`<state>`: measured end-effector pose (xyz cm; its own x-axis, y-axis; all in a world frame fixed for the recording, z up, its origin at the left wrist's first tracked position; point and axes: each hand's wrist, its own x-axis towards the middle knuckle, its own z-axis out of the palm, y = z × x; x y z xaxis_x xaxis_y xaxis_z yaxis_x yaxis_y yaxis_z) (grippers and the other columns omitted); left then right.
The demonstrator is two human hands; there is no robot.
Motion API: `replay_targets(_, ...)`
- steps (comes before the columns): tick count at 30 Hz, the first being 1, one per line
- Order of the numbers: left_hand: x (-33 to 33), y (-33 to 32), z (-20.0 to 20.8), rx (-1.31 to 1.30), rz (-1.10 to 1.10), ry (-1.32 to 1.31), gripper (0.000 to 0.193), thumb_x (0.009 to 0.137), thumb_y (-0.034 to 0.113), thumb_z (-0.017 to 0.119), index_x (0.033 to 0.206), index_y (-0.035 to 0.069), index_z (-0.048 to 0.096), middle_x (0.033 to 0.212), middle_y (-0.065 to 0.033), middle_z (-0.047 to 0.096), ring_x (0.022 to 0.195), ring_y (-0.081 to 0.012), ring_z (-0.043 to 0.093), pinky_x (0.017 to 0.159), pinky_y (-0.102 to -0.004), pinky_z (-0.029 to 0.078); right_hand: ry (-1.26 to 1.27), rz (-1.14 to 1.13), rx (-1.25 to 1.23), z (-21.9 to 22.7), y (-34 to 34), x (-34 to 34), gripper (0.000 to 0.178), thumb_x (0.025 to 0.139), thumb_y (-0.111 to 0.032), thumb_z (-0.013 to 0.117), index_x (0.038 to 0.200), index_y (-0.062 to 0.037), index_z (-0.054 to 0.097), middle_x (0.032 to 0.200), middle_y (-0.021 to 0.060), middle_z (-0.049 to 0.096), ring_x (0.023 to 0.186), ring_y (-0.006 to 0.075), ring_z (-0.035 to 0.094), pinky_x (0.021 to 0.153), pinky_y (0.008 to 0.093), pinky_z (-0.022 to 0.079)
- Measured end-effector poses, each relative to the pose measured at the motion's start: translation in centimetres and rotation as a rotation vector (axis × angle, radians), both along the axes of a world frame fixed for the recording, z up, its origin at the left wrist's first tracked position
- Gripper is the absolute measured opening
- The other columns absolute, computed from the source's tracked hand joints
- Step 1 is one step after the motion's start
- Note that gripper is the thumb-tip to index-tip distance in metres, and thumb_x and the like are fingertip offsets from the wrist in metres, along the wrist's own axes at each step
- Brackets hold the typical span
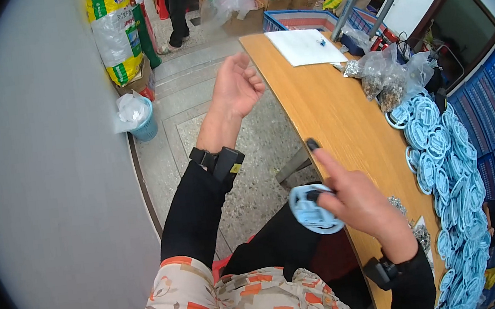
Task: The person uses a small tool to insert metal battery contacts into a blue plastic frame. After assembling the frame, they wipe their arm with a white cloth and place the finished part into a box.
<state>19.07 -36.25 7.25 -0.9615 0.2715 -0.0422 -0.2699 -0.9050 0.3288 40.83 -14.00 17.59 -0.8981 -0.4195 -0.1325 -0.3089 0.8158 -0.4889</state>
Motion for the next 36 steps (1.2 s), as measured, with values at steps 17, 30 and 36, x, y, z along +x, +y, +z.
replay_targets(17,11.2,7.3,-3.9,-0.244,-0.567,0.129,0.024,0.100,0.032,0.047,0.097,0.012,0.060,0.071,-0.0004,0.058,0.062,-0.0139,0.056,0.059,-0.0286,0.048,-0.152,-0.601,-1.360,-5.2,5.2,-7.2,0.022,0.096,-0.013,0.047,0.114,-0.0084,0.058,0.066,-0.0021,0.053,0.048,0.0086,0.048,0.039,0.0238,0.037)
replay_targets(30,24.4,15.0,1.9,-1.004,0.219,1.388,0.068,0.092,0.025,0.059,0.147,-0.002,0.030,0.149,-0.0185,0.035,0.138,-0.0373,0.032,0.113,-0.0451,0.029,-0.077,-0.672,-1.540,-5.9,9.2,-9.5,0.018,0.102,-0.021,0.040,0.096,-0.0100,0.053,0.071,0.0005,0.052,0.048,0.0111,0.041,0.039,0.0255,0.033)
replay_targets(36,24.3,15.3,1.3,-1.007,0.174,1.359,0.071,0.091,0.025,0.060,0.148,-0.003,0.027,0.149,-0.0195,0.036,0.139,-0.0373,0.032,0.113,-0.0457,0.030,-0.001,-0.705,-1.558,-4.7,8.7,-10.1,0.014,0.097,-0.014,0.040,0.085,-0.0111,0.046,0.067,0.0009,0.048,0.048,0.0119,0.042,0.038,0.0253,0.032)
